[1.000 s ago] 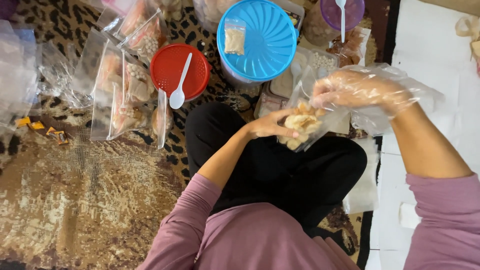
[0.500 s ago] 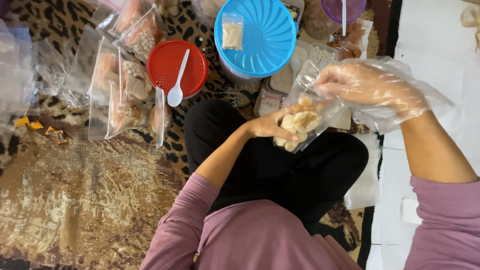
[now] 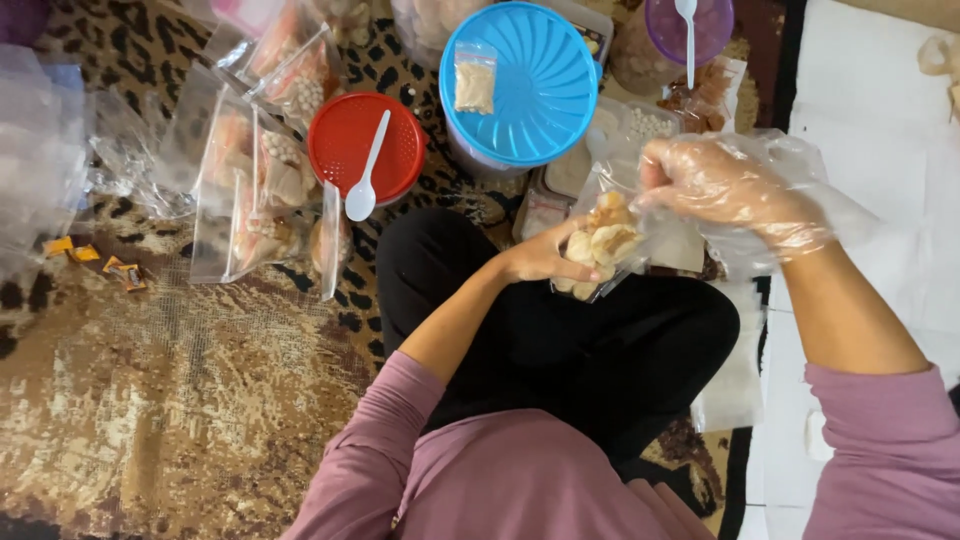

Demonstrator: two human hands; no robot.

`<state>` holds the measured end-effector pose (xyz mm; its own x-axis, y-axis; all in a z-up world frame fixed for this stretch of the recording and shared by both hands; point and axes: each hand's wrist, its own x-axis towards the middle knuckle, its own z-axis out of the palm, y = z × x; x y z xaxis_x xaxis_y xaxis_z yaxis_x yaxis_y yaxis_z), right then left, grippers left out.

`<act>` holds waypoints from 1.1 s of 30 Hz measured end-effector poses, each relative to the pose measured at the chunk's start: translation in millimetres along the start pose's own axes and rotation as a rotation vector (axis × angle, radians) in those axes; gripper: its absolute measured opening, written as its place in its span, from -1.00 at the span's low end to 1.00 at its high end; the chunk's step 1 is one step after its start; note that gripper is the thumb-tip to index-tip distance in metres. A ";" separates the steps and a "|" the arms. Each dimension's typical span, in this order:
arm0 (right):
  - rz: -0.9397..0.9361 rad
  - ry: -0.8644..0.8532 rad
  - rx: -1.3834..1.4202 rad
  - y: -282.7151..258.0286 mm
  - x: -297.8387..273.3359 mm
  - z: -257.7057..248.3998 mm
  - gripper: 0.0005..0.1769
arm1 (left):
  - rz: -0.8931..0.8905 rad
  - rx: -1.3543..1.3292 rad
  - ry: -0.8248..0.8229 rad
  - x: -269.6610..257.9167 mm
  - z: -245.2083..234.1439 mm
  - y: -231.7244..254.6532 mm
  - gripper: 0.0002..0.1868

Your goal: Manually filling small plastic bags with various food items like crackers and beans using hands and a spoon while sitting on the floor.

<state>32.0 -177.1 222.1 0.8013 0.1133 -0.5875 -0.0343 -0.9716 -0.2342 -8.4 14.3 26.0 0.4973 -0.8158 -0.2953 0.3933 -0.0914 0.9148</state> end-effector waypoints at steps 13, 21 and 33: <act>-0.280 0.549 0.103 -107.2 49.5 -21.3 -0.69 | 0.193 -0.116 0.214 45.7 -7.4 -55.3 0.01; -0.231 0.358 0.226 -114.1 203.6 57.4 0.18 | 0.121 -0.109 0.271 29.9 -5.8 -52.5 -0.23; -0.077 0.596 0.475 -64.0 242.2 80.0 -0.82 | 0.024 0.022 0.216 19.9 -7.2 -21.5 -0.27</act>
<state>180.5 -70.8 32.9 0.9939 -0.0852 -0.0704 -0.1105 -0.7568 -0.6442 -1.4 4.1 -1.5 0.6617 -0.6765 -0.3232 0.3634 -0.0877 0.9275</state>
